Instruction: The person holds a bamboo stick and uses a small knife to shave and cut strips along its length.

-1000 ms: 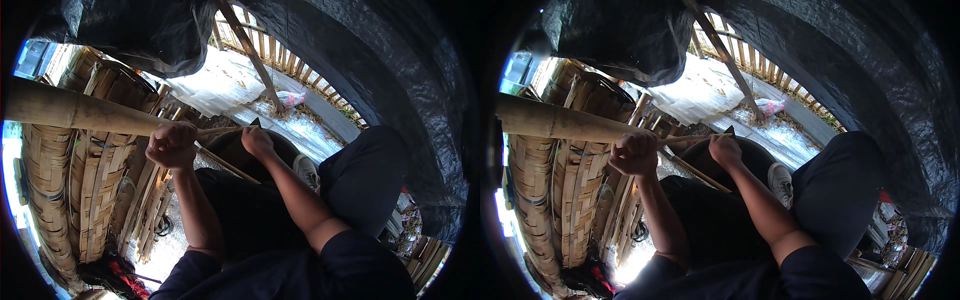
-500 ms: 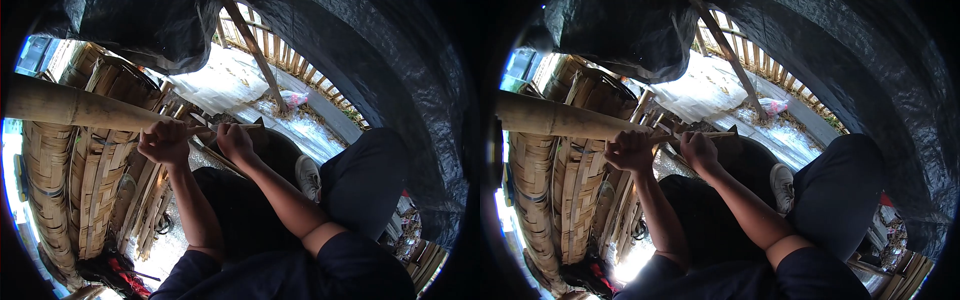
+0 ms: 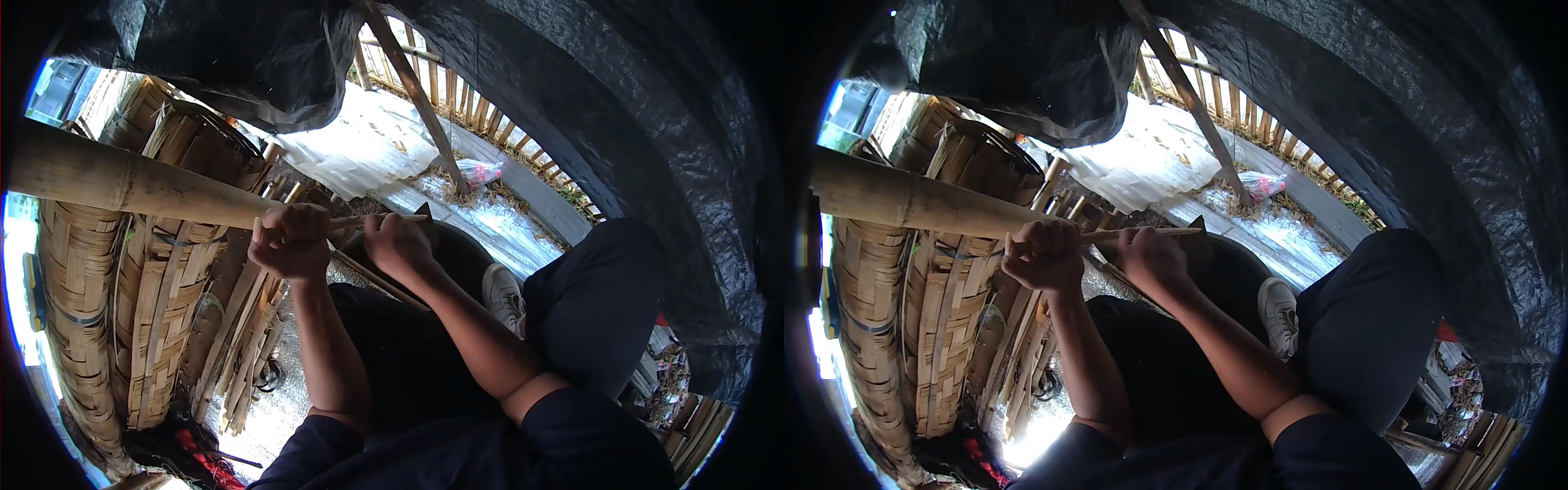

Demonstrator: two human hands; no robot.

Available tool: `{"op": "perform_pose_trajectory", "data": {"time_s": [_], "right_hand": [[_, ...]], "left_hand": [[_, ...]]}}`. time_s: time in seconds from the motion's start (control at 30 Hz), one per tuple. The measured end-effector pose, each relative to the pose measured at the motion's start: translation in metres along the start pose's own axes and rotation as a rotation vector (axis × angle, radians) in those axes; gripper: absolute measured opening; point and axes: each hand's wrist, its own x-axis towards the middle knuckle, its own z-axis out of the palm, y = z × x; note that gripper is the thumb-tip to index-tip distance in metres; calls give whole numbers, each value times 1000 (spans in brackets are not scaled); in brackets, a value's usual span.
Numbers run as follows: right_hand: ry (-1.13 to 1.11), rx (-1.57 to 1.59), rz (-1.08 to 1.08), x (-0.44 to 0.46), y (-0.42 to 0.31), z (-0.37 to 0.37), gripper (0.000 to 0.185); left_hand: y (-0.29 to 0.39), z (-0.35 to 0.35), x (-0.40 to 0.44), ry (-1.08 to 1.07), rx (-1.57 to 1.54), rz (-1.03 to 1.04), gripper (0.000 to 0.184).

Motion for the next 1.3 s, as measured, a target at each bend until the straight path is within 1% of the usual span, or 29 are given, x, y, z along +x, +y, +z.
{"op": "perform_pose_trajectory", "data": {"time_s": [0.03, 0.07, 0.1, 0.17, 0.23, 0.3, 0.33, 0.37, 0.43, 0.47, 0.53, 0.57, 0.63, 0.67, 0.7, 0.73, 0.77, 0.8, 0.83, 0.87, 0.93, 0.97, 1.0, 1.03, 1.07, 1.1, 1.13, 1.2, 1.3], "right_hand": [[-61, 28, -69, -12, -9, -3, 47], [54, -139, -250, -11, -1, 11, 48], [46, -139, -248, -8, 3, 14, 48], [5, -37, 89, 8, 10, 10, 45], [41, -68, 49, 29, 51, 26, 45], [-1, -375, -241, 33, 64, 29, 47], [0, -98, 35, 28, 46, 25, 47], [-2, -98, 35, 19, 30, 23, 47], [-8, -88, -260, -2, 9, 22, 47], [-12, -90, -259, -7, 3, 16, 47], [44, 92, -121, -11, -7, 6, 47], [46, 90, -123, -3, -1, 9, 47], [77, 6, 93, 26, 33, 31, 49], [78, 5, 90, 42, 59, 47, 49], [85, -74, 20, 61, 90, 65, 45], [91, -153, -48, 61, 90, 61, 42], [96, -153, -48, 59, 87, 62, 42], [28, -56, 2, 37, 52, 41, 35], [-44, 42, 55, 19, 25, 31, 28], [-51, 42, 63, 7, 14, 36, 28], [205, -144, -509, -11, 0, 49, 26], [204, -143, -510, -4, 8, 58, 26], [254, -55, -399, 8, 23, 74, 31], [305, 31, -290, 13, 24, 76, 36], [307, 30, -296, 16, 25, 80, 36], [282, 116, -210, 13, 17, 77, 39], [253, 204, -120, 9, 12, 76, 42], [251, 179, -116, 8, 9, 77, 42], [258, 112, -110, 14, 14, 78, 43]], "left_hand": [[0, 4, 0, 8, 0, -2, 47], [1, 8, 0, 28, 4, -27, 47], [3, 11, -1, 44, 8, -51, 48], [5, 1, -3, 45, 37, -42, 52], [6, 0, -4, 42, 63, -39, 56], [5, 4, -1, 113, 27, -32, 58], [3, 8, 2, 110, 27, -30, 58], [0, 13, 4, 169, -6, 8, 57], [-2, 13, 5, 234, -38, 43, 57], [-1, 11, 5, 218, -41, 21, 57], [0, 9, 6, 198, -48, 5, 56], [1, 9, 5, 178, -22, -1, 57], [2, 9, 4, 160, 4, -2, 57], [2, 8, 4, 188, 0, 12, 57], [2, 8, 5, 214, -3, 27, 57], [2, 8, 5, 212, -4, 29, 57], [0, 8, 7, 273, 37, 46, 57], [-1, 8, 8, 336, 80, 62, 57], [-2, 7, 9, 340, 80, 56, 57], [-3, 6, 11, 392, 83, 78, 56], [-3, 6, 10, 447, 91, 100, 55], [-3, 8, 11, 496, 176, 133, 53], [-3, 9, 11, 545, 259, 167, 50], [-3, 6, 12, 543, 257, 172, 50], [-2, 0, 11, 605, 223, 184, 48], [-1, -3, 10, 671, 192, 194, 46], [1, -6, 9, 675, 198, 195, 46], [5, -11, 10, 768, 229, 216, 44], [7, -17, 8, 756, 201, 218, 44]]}}
